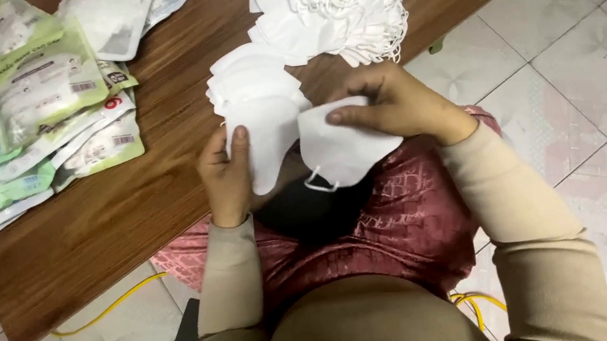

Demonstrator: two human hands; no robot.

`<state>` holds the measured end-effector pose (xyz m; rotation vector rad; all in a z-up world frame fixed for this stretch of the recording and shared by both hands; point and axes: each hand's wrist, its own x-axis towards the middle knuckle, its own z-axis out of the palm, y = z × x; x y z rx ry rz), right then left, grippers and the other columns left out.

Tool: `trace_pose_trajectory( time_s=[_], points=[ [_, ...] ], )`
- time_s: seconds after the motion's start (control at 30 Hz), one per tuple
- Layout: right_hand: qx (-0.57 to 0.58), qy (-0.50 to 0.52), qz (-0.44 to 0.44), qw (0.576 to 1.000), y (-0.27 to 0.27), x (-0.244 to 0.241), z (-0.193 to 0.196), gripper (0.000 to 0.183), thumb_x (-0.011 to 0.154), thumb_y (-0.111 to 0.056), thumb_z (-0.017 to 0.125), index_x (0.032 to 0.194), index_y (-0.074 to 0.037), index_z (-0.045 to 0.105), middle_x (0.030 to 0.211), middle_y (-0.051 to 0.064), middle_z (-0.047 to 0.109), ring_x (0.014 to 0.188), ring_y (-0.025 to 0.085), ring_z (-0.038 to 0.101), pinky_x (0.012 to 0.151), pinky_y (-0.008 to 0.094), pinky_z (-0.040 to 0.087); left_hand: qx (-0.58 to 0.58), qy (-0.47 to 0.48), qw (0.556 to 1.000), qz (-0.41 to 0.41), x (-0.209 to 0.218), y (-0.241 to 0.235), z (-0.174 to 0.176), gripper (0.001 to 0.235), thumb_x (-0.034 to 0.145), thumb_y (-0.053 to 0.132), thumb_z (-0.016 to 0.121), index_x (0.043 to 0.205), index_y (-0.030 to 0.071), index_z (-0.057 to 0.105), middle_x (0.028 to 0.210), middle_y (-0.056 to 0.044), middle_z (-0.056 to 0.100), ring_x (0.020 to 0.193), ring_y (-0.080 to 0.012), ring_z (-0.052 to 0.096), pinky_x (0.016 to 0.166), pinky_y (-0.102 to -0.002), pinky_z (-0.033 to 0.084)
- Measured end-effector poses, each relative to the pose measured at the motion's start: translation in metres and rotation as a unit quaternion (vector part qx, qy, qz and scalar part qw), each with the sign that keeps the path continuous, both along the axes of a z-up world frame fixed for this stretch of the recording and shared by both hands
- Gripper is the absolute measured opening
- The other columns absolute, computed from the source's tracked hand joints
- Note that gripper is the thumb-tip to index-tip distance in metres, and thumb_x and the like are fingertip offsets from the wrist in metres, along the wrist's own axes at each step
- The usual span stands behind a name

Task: A worker in a packaging factory is seen manually sorting and stacking white face masks on a wooden table.

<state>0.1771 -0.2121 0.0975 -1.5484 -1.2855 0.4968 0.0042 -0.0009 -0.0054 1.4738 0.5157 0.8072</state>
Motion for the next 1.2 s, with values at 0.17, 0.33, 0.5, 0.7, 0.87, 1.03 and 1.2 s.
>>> trace_pose_trajectory(
  time_s=[0.17,0.33,0.5,0.7,0.87,1.03,1.2],
  points=[
    [0.023,-0.061,0.037,0.997,0.045,-0.019,-0.009,0.017,0.085,-0.003,0.084,0.1,0.0,0.077,0.09,0.018,0.076,0.096,0.031,0.075,0.095,0.045,0.055,-0.039,-0.013,0.998,-0.041,-0.008,-0.009,0.001,0.017,0.103,0.02,0.066,0.112,0.009,0.075,0.093,-0.006,0.075,0.089,-0.013,0.063,0.087,-0.034,0.055],
    [0.001,-0.064,-0.013,0.998,0.076,-0.007,-0.063,0.014,0.082,-0.008,0.088,0.092,-0.004,0.08,0.079,0.016,0.074,0.111,0.037,0.071,0.108,0.049,0.047,-0.116,-0.057,0.989,-0.073,-0.009,-0.019,-0.006,0.026,0.106,0.028,0.06,0.113,0.009,0.076,0.091,-0.005,0.074,0.085,-0.0121,0.067,0.084,-0.034,0.058],
    [-0.021,0.043,-0.039,0.998,0.08,-0.017,-0.054,0.012,0.09,-0.011,0.083,0.101,-0.007,0.079,0.083,0.01,0.077,0.1,0.021,0.072,0.106,0.041,0.048,-0.086,-0.055,0.992,-0.073,-0.015,-0.02,-0.018,0.032,0.107,0.033,0.056,0.11,0.008,0.077,0.088,-0.006,0.074,0.085,-0.013,0.067,0.081,-0.033,0.059],
    [-0.062,0.184,-0.075,0.978,0.092,-0.025,-0.091,0.012,0.091,-0.011,0.08,0.101,-0.006,0.076,0.083,0.01,0.077,0.076,0.014,0.071,0.075,0.029,0.06,-0.068,-0.046,0.996,-0.041,-0.026,-0.035,0.007,0.028,0.107,0.025,0.058,0.118,0.006,0.074,0.091,-0.006,0.072,0.087,-0.0138,0.065,0.083,-0.033,0.058],
    [-0.034,0.08,-0.084,0.993,0.091,-0.029,-0.118,0.013,0.091,-0.012,0.08,0.104,-0.008,0.077,0.088,0.012,0.077,0.084,0.022,0.072,0.077,0.037,0.058,-0.01,-0.001,0.999,0.032,-0.038,-0.026,-0.031,0.02,0.104,0.014,0.063,0.118,0.006,0.074,0.095,-0.01,0.072,0.091,-0.0165,0.063,0.087,-0.036,0.056],
    [0.028,-0.189,-0.134,0.972,0.083,0.009,-0.134,0.015,0.092,-0.008,0.076,0.106,-0.011,0.075,0.098,0.011,0.075,0.097,0.032,0.072,0.088,0.041,0.055,-0.091,0.004,0.977,0.193,-0.066,-0.007,-0.014,0.015,0.106,0.017,0.059,0.115,0.011,0.07,0.091,-0.003,0.068,0.081,-0.012,0.062,0.08,-0.028,0.055],
    [0.062,-0.236,-0.162,0.956,0.098,0.013,-0.146,0.03,0.086,-0.011,0.082,0.114,-0.011,0.072,0.116,0.013,0.07,0.114,0.037,0.062,0.098,0.049,0.048,-0.112,-0.02,0.964,0.239,-0.084,0.02,-0.031,0.014,0.108,0.017,0.056,0.112,0.009,0.066,0.088,-0.003,0.069,0.077,-0.0093,0.065,0.074,-0.023,0.057]
  ],
)
